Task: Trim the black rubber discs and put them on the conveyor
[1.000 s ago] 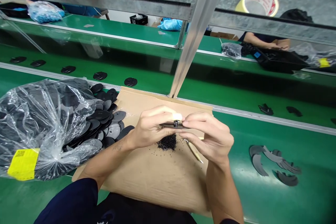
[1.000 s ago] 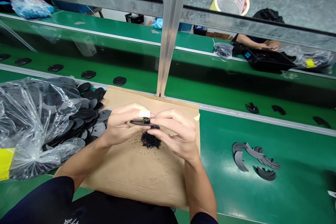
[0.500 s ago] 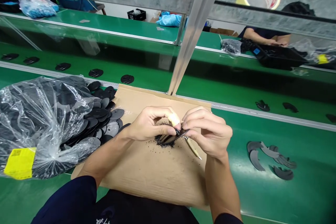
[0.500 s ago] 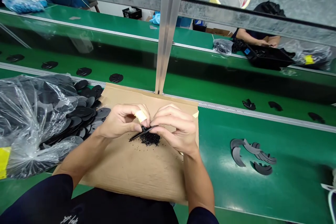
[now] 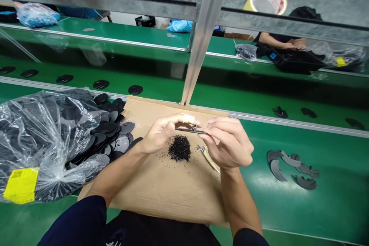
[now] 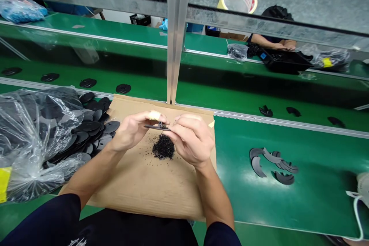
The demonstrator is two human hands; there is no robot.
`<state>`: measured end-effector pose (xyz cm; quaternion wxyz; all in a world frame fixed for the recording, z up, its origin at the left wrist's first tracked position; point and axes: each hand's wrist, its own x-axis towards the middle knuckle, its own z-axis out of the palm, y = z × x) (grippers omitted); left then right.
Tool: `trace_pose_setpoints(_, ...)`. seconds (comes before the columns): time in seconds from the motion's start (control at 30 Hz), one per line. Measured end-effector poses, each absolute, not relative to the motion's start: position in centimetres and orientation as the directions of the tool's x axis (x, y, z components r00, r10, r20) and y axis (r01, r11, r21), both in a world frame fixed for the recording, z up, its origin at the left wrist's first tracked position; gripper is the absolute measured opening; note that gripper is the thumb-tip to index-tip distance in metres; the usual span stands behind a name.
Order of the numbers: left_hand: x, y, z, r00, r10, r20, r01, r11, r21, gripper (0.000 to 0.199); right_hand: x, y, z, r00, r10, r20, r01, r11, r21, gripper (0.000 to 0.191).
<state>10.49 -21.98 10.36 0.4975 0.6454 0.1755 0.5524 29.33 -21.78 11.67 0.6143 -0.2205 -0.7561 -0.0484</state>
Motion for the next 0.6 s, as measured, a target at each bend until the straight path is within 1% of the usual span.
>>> trace_pose_setpoints(0.07,10.8,-22.3,10.2,0.299,0.762,0.574,-0.308,-0.492,0.814,0.044,29.0,-21.9,11.5,-0.127,0.243,0.962,0.419,0.892,-0.170,0.034)
trace_pose_setpoints(0.1,11.0,-22.5,10.1,0.268,0.772,0.576,-0.286,-0.508,0.813,0.041,29.1,-22.0,11.5,-0.135,0.267,0.954,0.418,0.888,-0.189,0.032)
trace_pose_setpoints(0.17,11.1,-22.8,9.8,0.203,0.817,0.540,-0.233,-0.495,0.837,0.031,29.7,-22.2,11.5,-0.192,0.387,0.902,0.413,0.865,-0.283,0.030)
trace_pose_setpoints(0.2,11.0,-23.0,9.5,0.187,0.843,0.505,-0.204,-0.469,0.859,0.028,30.3,-22.4,11.5,-0.237,0.469,0.851,0.420,0.839,-0.346,0.033)
trace_pose_setpoints(0.27,10.4,-23.4,8.8,0.177,0.888,0.424,-0.142,-0.404,0.904,0.030,32.1,-22.8,11.0,-0.354,0.637,0.685,0.475,0.753,-0.455,0.049)
trace_pose_setpoints(0.3,9.9,-23.6,8.3,0.182,0.906,0.382,-0.116,-0.366,0.923,0.032,33.1,-23.1,10.5,-0.411,0.708,0.574,0.525,0.699,-0.487,0.058)
trace_pose_setpoints(0.33,9.3,-23.8,7.8,0.194,0.920,0.340,-0.099,-0.326,0.940,0.033,34.2,-23.6,9.8,-0.460,0.762,0.456,0.582,0.646,-0.493,0.064)
trace_pose_setpoints(0.4,8.1,-24.2,6.6,0.234,0.936,0.265,-0.102,-0.247,0.964,0.032,36.1,-24.6,7.8,-0.515,0.825,0.231,0.703,0.561,-0.437,0.074)
trace_pose_setpoints(0.47,7.2,-24.5,5.2,0.282,0.939,0.196,-0.145,-0.160,0.976,0.030,37.4,-25.8,5.4,-0.504,0.860,0.085,0.797,0.501,-0.337,0.076)
trace_pose_setpoints(0.53,6.6,-24.7,4.0,0.319,0.939,0.130,-0.222,-0.059,0.973,0.031,38.1,-26.6,3.1,-0.463,0.886,0.035,0.854,0.456,-0.250,0.066)
trace_pose_setpoints(0.6,6.5,-24.9,2.8,0.360,0.930,0.069,-0.327,0.057,0.943,0.034,38.3,-26.8,1.5,-0.426,0.903,0.048,0.882,0.427,-0.201,0.051)
